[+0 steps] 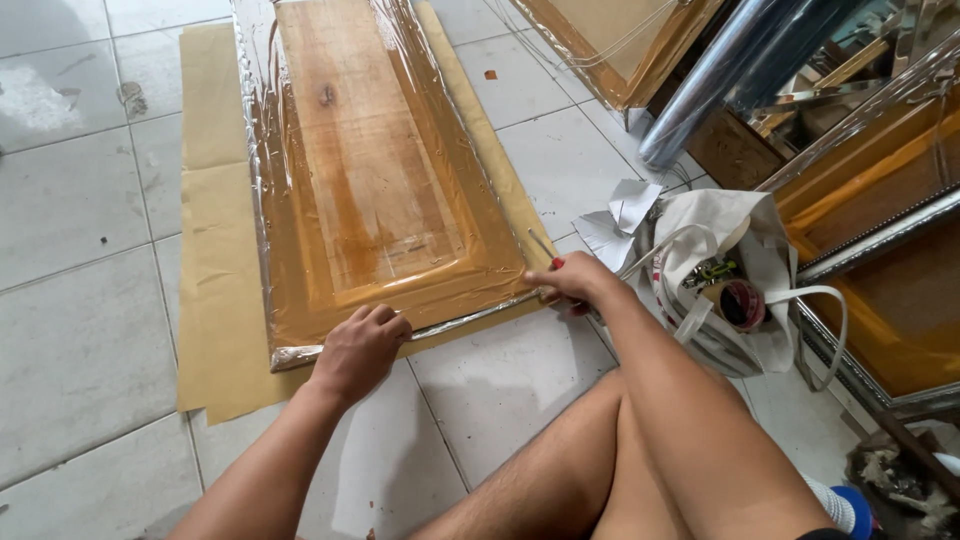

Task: Removing protective plastic wrap from a wooden frame using a small hand tool.

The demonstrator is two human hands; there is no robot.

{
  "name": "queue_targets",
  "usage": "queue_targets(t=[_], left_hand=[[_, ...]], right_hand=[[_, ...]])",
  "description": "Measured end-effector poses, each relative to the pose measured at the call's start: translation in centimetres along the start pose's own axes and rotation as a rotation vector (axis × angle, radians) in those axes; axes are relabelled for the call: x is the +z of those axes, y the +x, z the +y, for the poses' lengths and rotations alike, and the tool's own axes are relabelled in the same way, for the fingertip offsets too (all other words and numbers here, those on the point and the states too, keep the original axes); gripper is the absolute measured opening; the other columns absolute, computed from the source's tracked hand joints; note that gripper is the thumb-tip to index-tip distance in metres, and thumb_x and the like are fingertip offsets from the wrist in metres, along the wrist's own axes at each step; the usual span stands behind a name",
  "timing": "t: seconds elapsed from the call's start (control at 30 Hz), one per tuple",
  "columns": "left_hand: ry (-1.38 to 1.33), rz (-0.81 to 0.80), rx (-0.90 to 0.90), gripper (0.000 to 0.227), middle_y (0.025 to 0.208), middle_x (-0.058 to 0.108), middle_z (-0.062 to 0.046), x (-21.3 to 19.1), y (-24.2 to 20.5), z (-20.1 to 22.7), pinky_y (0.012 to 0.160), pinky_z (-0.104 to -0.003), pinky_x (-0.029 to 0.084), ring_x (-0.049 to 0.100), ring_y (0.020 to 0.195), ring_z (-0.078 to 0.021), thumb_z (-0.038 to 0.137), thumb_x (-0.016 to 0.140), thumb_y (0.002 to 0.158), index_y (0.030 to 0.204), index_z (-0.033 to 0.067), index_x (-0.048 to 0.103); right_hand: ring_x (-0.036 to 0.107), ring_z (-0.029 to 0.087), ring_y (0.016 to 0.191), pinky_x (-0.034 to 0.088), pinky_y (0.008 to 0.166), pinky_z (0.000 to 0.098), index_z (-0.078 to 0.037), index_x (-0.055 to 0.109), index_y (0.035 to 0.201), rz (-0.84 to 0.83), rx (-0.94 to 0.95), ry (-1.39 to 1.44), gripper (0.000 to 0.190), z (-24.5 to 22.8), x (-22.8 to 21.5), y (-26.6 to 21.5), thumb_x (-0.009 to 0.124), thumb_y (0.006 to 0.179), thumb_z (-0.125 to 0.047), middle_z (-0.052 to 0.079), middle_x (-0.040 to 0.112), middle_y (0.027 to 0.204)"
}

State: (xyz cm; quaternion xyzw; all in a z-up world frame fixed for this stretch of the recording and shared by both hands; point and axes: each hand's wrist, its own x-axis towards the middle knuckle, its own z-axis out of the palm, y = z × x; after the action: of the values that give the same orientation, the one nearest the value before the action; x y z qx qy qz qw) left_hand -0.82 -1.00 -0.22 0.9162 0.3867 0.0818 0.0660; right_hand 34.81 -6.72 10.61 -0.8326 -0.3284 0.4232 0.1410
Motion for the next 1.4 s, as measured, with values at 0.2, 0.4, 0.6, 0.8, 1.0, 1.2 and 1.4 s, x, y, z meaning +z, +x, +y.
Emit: queue_targets(t=[0.2,0.4,0.6,0.8,1.0,1.2,1.4], left_hand=[[0.179,0.059,0.139,0.005,0.103,0.071,0.005,0.8,-0.5,-0.6,0.068,-0.032,0.068,0.076,0.093,-0.0185,0.028,0.067,0.109,0.112,0.0268,0.071],[0.252,-0.035,0.091,0.008,0.092,0.070,0.006,3.7,0.1,-1.3,0.062,-0.034,0.067,0.078,0.083,-0.0185,0.025,0.072,0.104,0.107,0.0238,0.065],[0.153,0.077,0.163,0.009,0.101,0.066,0.003,1.9,0.4,2.8,0.064,-0.039,0.068,0.074,0.094,-0.0236,0.023,0.069,0.101,0.109,0.0254,0.067],[0.179,-0.103,-0.007,0.014,0.096,0.069,0.007,4.9,0.5,0.2,0.065,-0.040,0.067,0.078,0.087,-0.0212,0.022,0.068,0.100,0.110,0.0275,0.060],[0.118,-0.220,0.012,0.021,0.107,0.071,0.004,1.7,0.0,0.7,0.076,-0.041,0.069,0.075,0.107,-0.0242,0.016,0.076,0.096,0.114,0.0245,0.071],[0.307,-0.192,-0.185,0.034,0.098,0.076,0.005,6.7,0.4,-4.0,0.066,-0.046,0.067,0.081,0.091,-0.0251,0.031,0.089,0.086,0.112,0.0260,0.068],[0.313,-0.276,0.061,0.009,0.103,0.083,0.008,-0.5,-1.3,-0.8,0.093,-0.037,0.056,0.078,0.109,-0.0201,0.026,0.079,0.099,0.107,0.0300,0.081]], right_hand=[[0.068,0.020,0.059,0.068,0.061,0.0382,0.000,0.080,0.102,-0.022,0.012,0.098,0.020,3.2,1.1,6.2,0.082,0.085,-0.011,0.015,0.082,0.081],[0.069,0.024,0.055,0.064,0.053,0.0414,0.000,0.079,0.084,0.011,-0.014,0.153,0.012,3.4,1.4,6.5,0.079,0.076,-0.008,0.017,0.075,0.068],[0.082,0.030,0.075,0.073,0.049,0.0423,-0.012,0.086,0.115,0.328,-0.003,-0.154,0.037,5.2,-0.9,9.2,0.082,0.088,-0.037,0.016,0.086,0.097],[0.084,0.035,0.087,0.073,0.056,0.0435,-0.005,0.081,0.133,0.321,0.034,-0.125,0.062,5.1,-0.7,8.2,0.074,0.095,-0.054,0.018,0.086,0.100],[0.078,0.026,0.071,0.072,0.060,0.0455,0.003,0.083,0.115,0.305,0.081,0.167,0.031,5.8,-1.7,10.0,0.089,0.088,-0.011,0.023,0.083,0.097],[0.069,0.021,0.060,0.068,0.062,0.0454,0.002,0.086,0.103,0.209,0.058,0.186,0.028,7.2,-2.7,9.9,0.087,0.077,0.010,0.021,0.081,0.083],[0.079,0.032,0.072,0.071,0.056,0.0462,-0.007,0.089,0.098,0.296,0.052,0.006,0.028,7.5,-2.5,11.1,0.100,0.073,-0.008,0.025,0.083,0.091]])
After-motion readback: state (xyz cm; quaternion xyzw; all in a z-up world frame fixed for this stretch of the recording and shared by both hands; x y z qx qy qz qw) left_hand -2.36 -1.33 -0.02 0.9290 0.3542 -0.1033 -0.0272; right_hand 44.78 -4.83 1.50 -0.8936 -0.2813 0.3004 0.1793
